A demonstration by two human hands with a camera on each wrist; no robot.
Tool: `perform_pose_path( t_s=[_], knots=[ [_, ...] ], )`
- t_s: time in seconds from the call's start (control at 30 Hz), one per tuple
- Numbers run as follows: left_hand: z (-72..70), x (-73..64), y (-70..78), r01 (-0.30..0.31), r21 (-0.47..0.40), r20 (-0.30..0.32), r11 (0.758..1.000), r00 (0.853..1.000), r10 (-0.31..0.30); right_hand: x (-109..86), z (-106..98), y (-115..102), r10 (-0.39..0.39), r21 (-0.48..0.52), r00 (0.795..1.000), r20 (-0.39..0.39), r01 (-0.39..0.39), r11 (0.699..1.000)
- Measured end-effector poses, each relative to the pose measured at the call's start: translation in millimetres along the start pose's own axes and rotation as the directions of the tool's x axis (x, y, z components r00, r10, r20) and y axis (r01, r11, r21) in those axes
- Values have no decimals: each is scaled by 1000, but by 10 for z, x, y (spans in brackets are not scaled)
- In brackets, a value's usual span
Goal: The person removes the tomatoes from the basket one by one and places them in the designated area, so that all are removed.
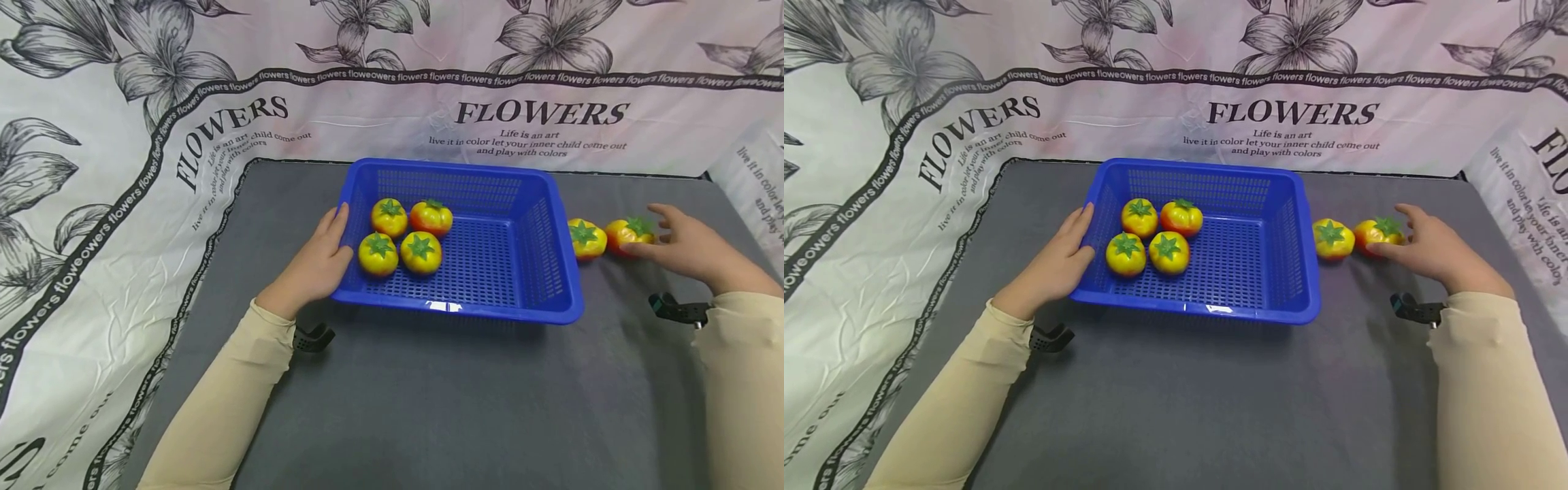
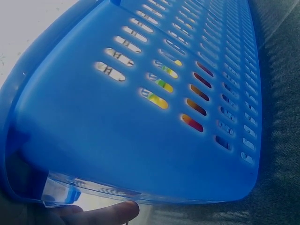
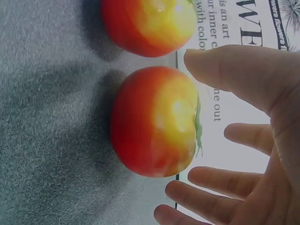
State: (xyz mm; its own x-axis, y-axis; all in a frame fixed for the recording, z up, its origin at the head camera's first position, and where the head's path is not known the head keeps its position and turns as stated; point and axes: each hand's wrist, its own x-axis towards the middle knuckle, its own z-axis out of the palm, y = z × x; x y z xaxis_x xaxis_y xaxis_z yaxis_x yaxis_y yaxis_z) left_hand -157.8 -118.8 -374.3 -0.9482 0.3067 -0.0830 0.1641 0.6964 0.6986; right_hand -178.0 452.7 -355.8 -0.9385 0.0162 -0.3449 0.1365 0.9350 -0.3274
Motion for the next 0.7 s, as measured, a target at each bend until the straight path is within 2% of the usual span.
perform_pose_path(
  t_s=[0.17, 0.33, 0.53, 0.7],
  knots=[
    [11, 5, -3, 2, -4, 0, 1000, 1000, -2, -2, -48, -19, -52, -5, 998, 35, 52, 999],
    [13, -4, -10, 1, -7, 8, 1000, 1000, 0, -3, -64, -44, -68, -16, 996, 53, 69, 998],
    [16, 4, -12, -17, 5, 0, 1000, 1000, 17, -24, -99, -120, -86, -26, 996, -9, 86, 996],
    [13, 17, -10, -7, 15, 1, 1000, 1000, 7, -11, -120, -203, -95, -18, 994, -47, 95, 995]
  ],
)
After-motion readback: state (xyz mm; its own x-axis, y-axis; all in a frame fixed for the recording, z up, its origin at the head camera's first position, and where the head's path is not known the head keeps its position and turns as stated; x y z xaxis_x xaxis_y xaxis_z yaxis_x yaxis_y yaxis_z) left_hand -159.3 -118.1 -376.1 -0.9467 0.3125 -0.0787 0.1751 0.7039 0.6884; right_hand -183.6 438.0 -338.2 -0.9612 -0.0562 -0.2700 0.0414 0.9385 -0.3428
